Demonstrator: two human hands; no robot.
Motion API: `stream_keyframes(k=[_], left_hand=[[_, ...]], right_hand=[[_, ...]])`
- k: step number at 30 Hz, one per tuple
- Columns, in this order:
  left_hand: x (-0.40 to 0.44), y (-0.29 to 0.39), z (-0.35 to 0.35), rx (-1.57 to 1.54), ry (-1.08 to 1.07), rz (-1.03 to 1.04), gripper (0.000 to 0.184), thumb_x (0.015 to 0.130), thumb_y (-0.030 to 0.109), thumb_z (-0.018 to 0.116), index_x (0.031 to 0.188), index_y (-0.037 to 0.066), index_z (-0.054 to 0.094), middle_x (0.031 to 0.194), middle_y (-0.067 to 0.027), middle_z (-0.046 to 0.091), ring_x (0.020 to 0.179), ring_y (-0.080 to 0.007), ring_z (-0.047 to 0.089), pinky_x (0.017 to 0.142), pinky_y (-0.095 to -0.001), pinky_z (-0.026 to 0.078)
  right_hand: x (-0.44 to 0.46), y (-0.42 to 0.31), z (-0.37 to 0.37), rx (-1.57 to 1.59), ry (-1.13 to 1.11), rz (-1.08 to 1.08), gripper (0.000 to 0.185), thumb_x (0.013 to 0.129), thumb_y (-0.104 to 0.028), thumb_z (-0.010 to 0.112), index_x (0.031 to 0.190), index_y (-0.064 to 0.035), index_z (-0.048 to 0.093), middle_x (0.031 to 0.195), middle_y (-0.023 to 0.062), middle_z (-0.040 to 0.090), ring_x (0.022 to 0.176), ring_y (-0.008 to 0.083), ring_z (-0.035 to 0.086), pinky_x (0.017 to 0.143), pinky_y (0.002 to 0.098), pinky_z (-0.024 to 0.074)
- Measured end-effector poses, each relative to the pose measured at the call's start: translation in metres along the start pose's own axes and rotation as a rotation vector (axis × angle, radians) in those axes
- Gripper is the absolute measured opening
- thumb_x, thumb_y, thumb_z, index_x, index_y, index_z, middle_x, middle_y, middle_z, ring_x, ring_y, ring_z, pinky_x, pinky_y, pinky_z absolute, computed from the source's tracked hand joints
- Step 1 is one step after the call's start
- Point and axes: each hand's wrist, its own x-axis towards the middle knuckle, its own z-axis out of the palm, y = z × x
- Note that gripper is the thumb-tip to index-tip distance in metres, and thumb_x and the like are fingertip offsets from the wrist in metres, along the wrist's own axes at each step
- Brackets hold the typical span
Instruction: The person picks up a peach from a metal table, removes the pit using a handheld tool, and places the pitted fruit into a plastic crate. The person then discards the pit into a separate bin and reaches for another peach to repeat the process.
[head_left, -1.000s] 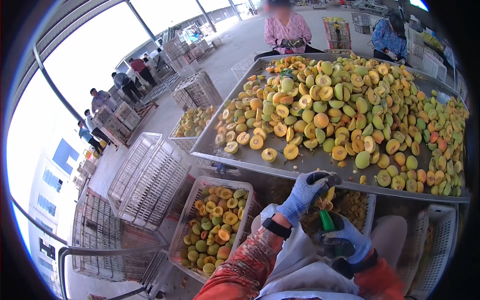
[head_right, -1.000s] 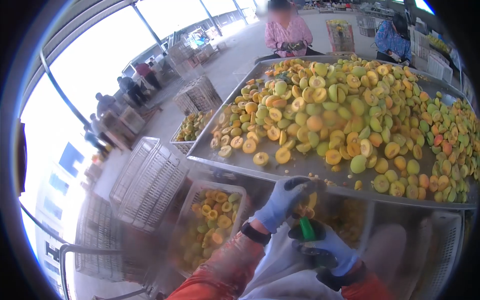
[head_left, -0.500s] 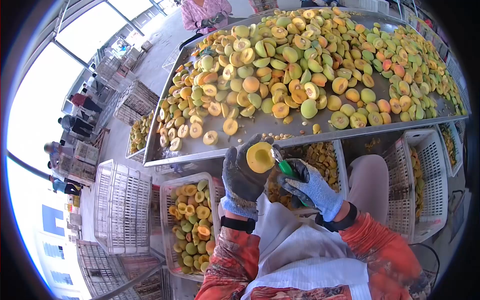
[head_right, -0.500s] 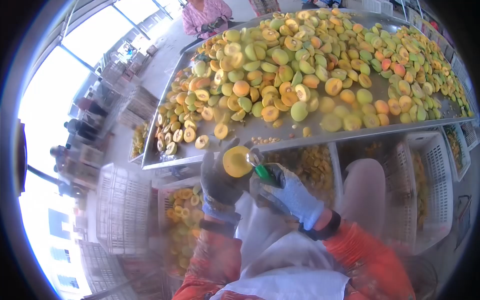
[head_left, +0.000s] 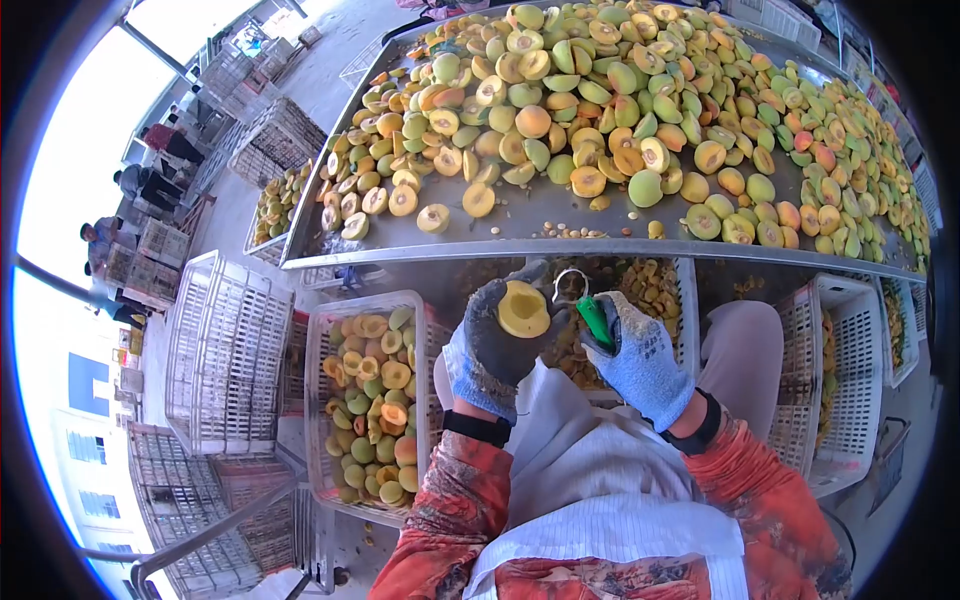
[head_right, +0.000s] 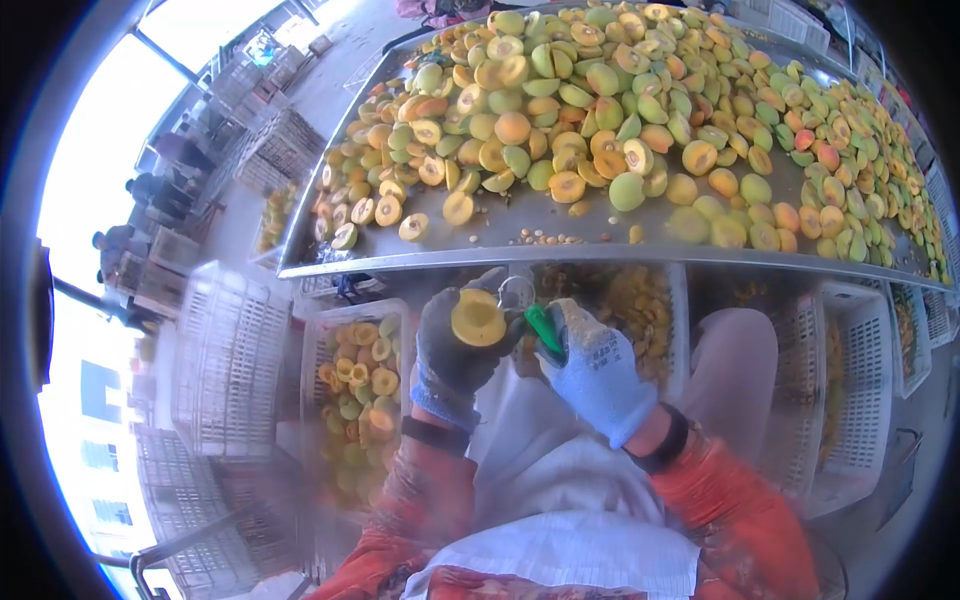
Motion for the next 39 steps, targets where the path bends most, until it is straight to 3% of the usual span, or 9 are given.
stream_keyframes(k=[2, 6, 18, 20, 24, 30, 35, 36, 39], left_hand=[[0.005, -0.010, -0.002, 0.092, 0.155, 0.163, 0.034, 0.086, 0.013, 0.051, 0.118, 0.001, 0.049, 0.108, -0.0137, 0.058, 0.100, -0.0230, 0.056, 0.090, -0.0371, 0.047], [0.003, -0.024, -0.003, -1.738, 0.045, -0.178, 0.038, 0.092, 0.023, 0.046, 0.122, 0.001, 0.043, 0.113, -0.0142, 0.054, 0.101, -0.0253, 0.054, 0.090, -0.0365, 0.046], [-0.016, -0.043, 0.001, -0.901, 0.224, 0.023, 0.040, 0.089, 0.028, 0.047, 0.117, -0.001, 0.048, 0.114, -0.0168, 0.055, 0.108, -0.0291, 0.052, 0.094, -0.0399, 0.041], [-0.012, -0.041, 0.000, -1.743, 0.266, -0.325, 0.028, 0.088, 0.018, 0.047, 0.107, -0.001, 0.055, 0.104, -0.0128, 0.060, 0.098, -0.0254, 0.057, 0.088, -0.0347, 0.046], [-0.012, 0.007, -0.008, -0.359, 0.794, -0.111, 0.018, 0.087, 0.013, 0.052, 0.096, -0.001, 0.059, 0.087, -0.0095, 0.062, 0.082, -0.0168, 0.060, 0.073, -0.0272, 0.049], [-0.007, -0.022, -0.002, -1.103, 0.870, -0.244, 0.018, 0.082, 0.006, 0.051, 0.097, -0.001, 0.059, 0.090, -0.0046, 0.061, 0.081, -0.0125, 0.057, 0.076, -0.0235, 0.045], [-0.019, -0.052, -0.035, -0.026, 0.917, 0.205, 0.020, 0.082, 0.008, 0.052, 0.099, -0.002, 0.058, 0.090, -0.0054, 0.061, 0.082, -0.0126, 0.057, 0.077, -0.0233, 0.045], [-0.019, -0.067, -0.043, -1.042, 0.910, 0.051, 0.019, 0.081, 0.008, 0.053, 0.096, -0.002, 0.059, 0.089, -0.0054, 0.062, 0.082, -0.0122, 0.057, 0.077, -0.0233, 0.045], [-0.085, -0.128, -0.101, -0.750, 0.998, -0.222, 0.018, 0.080, 0.008, 0.056, 0.093, -0.002, 0.063, 0.086, -0.0075, 0.064, 0.079, -0.0148, 0.059, 0.072, -0.0260, 0.046]], right_hand=[[-0.005, -0.007, 0.008, -0.167, -0.129, 0.031, 0.034, 0.074, -0.021, 0.065, 0.101, -0.0033, 0.054, 0.078, 0.0166, 0.061, 0.069, 0.0329, 0.061, 0.059, 0.0403, 0.0478], [0.000, -0.012, 0.027, -0.323, -0.211, -0.029, 0.038, 0.075, -0.022, 0.066, 0.104, -0.0029, 0.051, 0.074, 0.0178, 0.062, 0.067, 0.0330, 0.062, 0.058, 0.0393, 0.0478], [-0.003, -0.028, 0.051, -0.499, -0.242, -0.116, 0.041, 0.079, -0.021, 0.059, 0.112, 0.0016, 0.048, 0.077, 0.0159, 0.060, 0.062, 0.0306, 0.061, 0.054, 0.0394, 0.0469], [-0.006, -0.030, 0.056, -0.552, -0.228, -0.178, 0.037, 0.081, -0.020, 0.056, 0.111, 0.0011, 0.049, 0.074, 0.0136, 0.058, 0.059, 0.0288, 0.060, 0.053, 0.0386, 0.0468], [-0.009, -0.033, 0.063, -0.484, -0.192, -0.171, 0.056, 0.071, -0.012, 0.067, 0.118, 0.0053, 0.044, 0.080, 0.0200, 0.059, 0.066, 0.0356, 0.060, 0.057, 0.0419, 0.0465], [-0.011, -0.047, 0.068, -0.357, -0.253, -0.166, 0.049, 0.070, -0.007, 0.066, 0.115, -0.0016, 0.047, 0.078, 0.0216, 0.059, 0.071, 0.0368, 0.060, 0.061, 0.0431, 0.0470], [0.012, -0.065, 0.057, 0.565, -0.453, 0.400, 0.036, 0.073, -0.010, 0.064, 0.106, -0.0034, 0.051, 0.078, 0.0016, 0.055, 0.058, 0.0116, 0.053, 0.050, 0.0249, 0.0464], [0.013, -0.059, 0.053, 0.741, -0.408, 0.463, 0.035, 0.074, -0.011, 0.064, 0.106, -0.0038, 0.051, 0.078, 0.0001, 0.055, 0.056, 0.0084, 0.051, 0.047, 0.0216, 0.0446], [0.027, -0.057, 0.021, 0.712, -0.280, 0.520, 0.034, 0.076, -0.012, 0.062, 0.106, -0.0027, 0.051, 0.074, 0.0004, 0.053, 0.054, 0.0046, 0.048, 0.043, 0.0184, 0.0419]])
